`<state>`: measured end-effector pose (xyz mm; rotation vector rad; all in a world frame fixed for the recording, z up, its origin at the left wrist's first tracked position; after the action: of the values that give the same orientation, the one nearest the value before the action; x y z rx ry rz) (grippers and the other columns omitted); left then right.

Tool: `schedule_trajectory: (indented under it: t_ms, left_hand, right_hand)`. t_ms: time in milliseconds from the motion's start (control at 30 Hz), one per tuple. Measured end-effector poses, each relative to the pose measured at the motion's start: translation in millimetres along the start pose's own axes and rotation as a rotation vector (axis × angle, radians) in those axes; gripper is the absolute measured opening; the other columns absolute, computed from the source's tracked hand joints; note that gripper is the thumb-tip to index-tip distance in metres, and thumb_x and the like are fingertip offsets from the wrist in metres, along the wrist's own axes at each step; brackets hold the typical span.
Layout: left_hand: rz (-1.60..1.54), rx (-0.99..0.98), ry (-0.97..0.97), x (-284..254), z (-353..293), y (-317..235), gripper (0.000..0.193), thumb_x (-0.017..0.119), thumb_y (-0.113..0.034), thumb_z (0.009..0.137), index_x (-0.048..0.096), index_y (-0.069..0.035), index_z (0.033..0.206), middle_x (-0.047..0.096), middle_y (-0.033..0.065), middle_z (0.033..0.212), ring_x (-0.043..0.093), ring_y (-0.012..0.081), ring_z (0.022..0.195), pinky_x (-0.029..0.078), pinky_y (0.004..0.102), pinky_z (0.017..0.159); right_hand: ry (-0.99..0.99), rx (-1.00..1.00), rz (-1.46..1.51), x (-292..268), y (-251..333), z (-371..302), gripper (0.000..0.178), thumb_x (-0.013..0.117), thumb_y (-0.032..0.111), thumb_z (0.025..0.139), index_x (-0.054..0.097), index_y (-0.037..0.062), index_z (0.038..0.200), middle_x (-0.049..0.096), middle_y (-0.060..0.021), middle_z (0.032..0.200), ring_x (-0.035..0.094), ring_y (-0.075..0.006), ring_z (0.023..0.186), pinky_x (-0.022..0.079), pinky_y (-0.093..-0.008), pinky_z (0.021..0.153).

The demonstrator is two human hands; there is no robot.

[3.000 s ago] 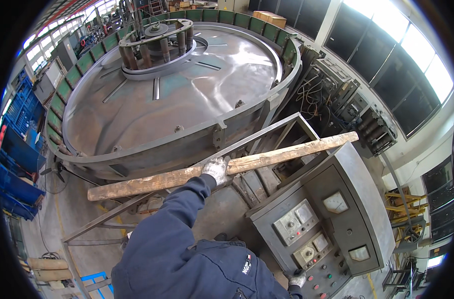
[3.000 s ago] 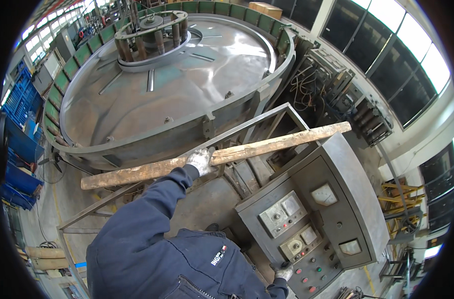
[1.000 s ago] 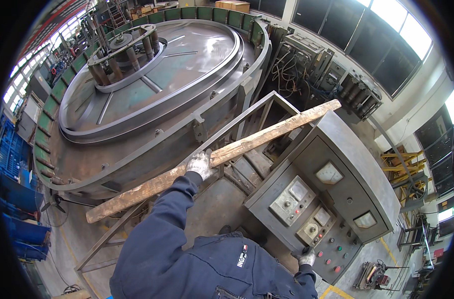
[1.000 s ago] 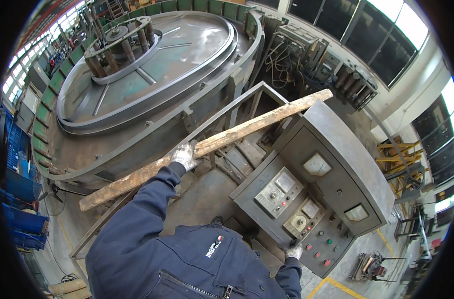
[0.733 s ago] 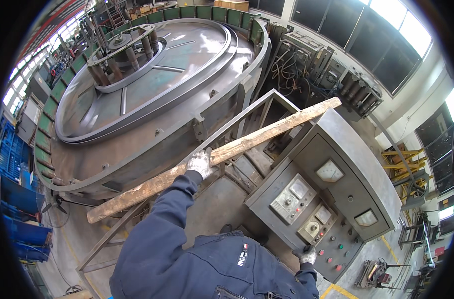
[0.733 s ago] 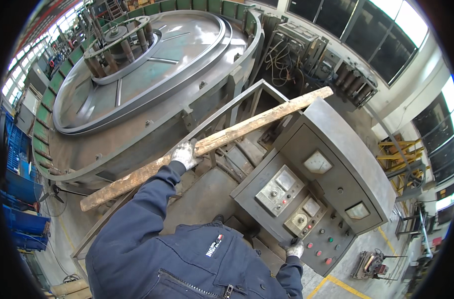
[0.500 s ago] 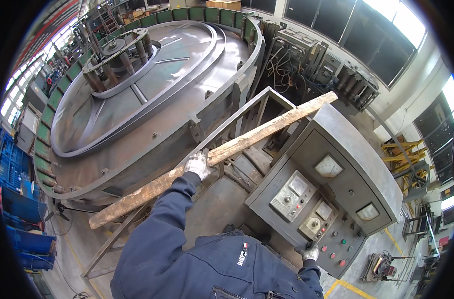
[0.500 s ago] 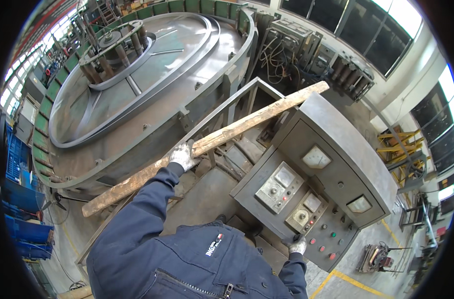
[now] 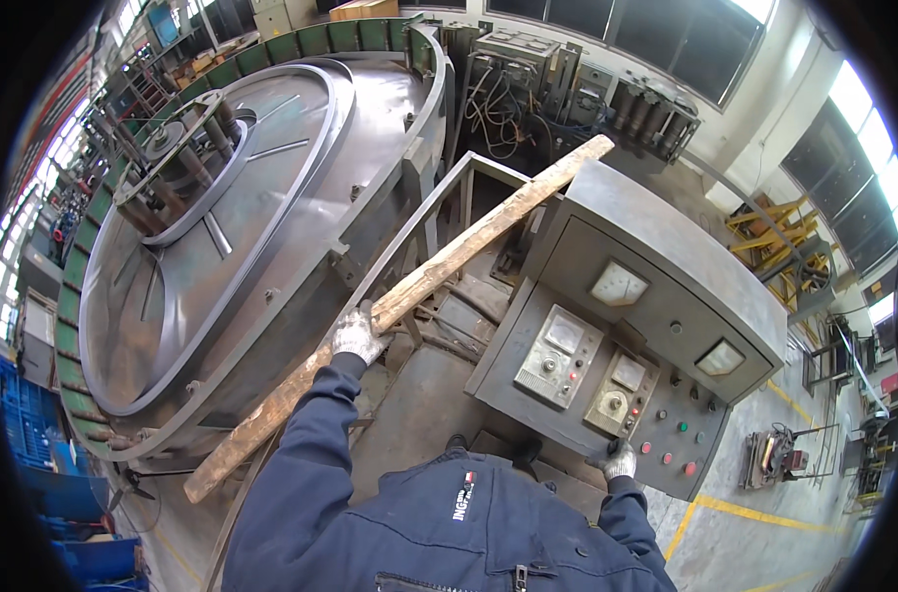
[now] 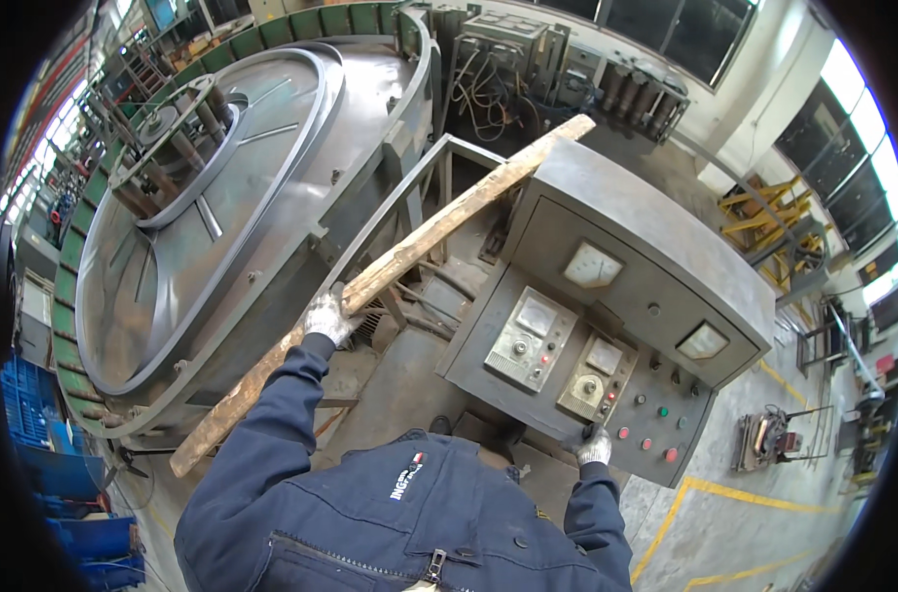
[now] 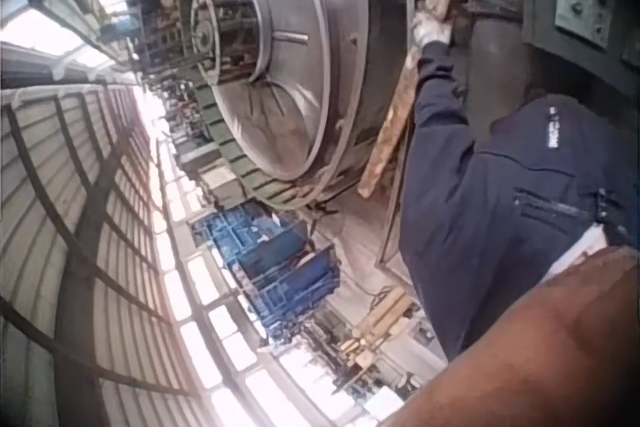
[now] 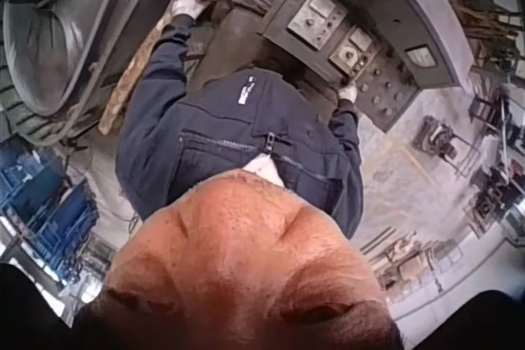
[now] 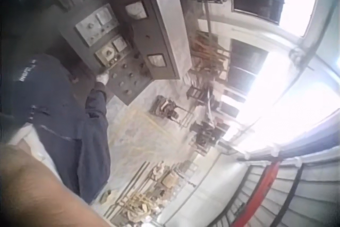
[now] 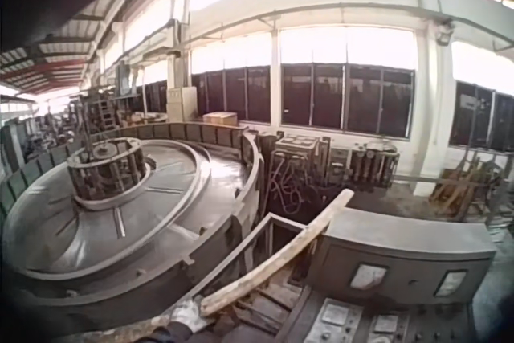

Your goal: Operating a large industrial rotating machine using a control panel and a wooden plank for guidance

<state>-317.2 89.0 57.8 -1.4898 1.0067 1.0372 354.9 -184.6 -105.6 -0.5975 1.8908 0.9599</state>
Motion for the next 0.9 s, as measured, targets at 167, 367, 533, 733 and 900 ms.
schedule_trajectory:
  t_ms: [167,367,533,733,900]
  left_hand:
    - [0.017,-0.015,-0.007,5.3,2.4,6.9,0.088,0.084,-0.049,0.075,0.047,-0.010,0.145,0.061,0.0245,0.131,0.059,0.0404,0.124,0.048,0.0500,0.106]
    - [0.027,-0.014,0.012,4.4,2.4,5.8,0.090,0.084,-0.049,0.075,0.046,-0.009,0.146,0.060,0.0242,0.133,0.059,0.0403,0.125,0.048,0.0501,0.106]
    - [0.017,0.018,-0.001,-0.9,-2.7,0.6,0.082,0.083,-0.046,0.078,0.046,-0.008,0.140,0.060,0.0228,0.129,0.057,0.0392,0.125,0.048,0.0494,0.105]
    - [0.041,0.051,-0.036,5.0,-0.8,10.6,0.093,0.084,-0.048,0.077,0.041,-0.006,0.149,0.060,0.0216,0.130,0.058,0.0390,0.124,0.048,0.0488,0.106]
    - [0.042,0.069,-0.034,3.5,1.1,0.3,0.093,0.083,-0.048,0.078,0.041,-0.006,0.149,0.059,0.0218,0.131,0.058,0.0393,0.125,0.048,0.0491,0.106]
  right_hand:
    - [0.046,0.082,0.144,10.1,-8.7,3.2,0.075,0.107,0.035,0.041,0.052,0.0064,0.083,0.058,-0.0013,0.076,0.048,-0.0149,0.070,0.053,-0.0330,0.067]
    - [0.014,-0.002,0.017,-6.2,10.6,-4.9,0.075,0.107,0.034,0.040,0.054,0.0055,0.086,0.060,-0.0031,0.078,0.050,-0.0168,0.072,0.054,-0.0351,0.070]
    - [0.056,0.077,0.133,-11.0,17.1,-12.6,0.075,0.106,0.036,0.039,0.057,0.0058,0.086,0.064,-0.0071,0.081,0.059,-0.0218,0.073,0.055,-0.0377,0.073]
    - [0.020,0.020,0.067,-5.8,11.8,-6.0,0.077,0.106,0.038,0.037,0.057,0.0058,0.086,0.064,-0.0054,0.080,0.058,-0.0188,0.073,0.056,-0.0357,0.072]
    - [0.078,0.273,0.644,25.9,-32.4,5.2,0.077,0.107,0.031,0.043,0.049,0.0060,0.087,0.055,0.0005,0.076,0.046,-0.0142,0.070,0.053,-0.0328,0.068]
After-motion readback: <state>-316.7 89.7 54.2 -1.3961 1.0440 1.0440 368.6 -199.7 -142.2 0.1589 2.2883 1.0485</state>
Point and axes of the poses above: each hand's wrist, its own z-axis towards the middle knuckle, its own x-axis out of the palm, y = z × x, the point moved 9 cm from there along z, towards the middle knuckle
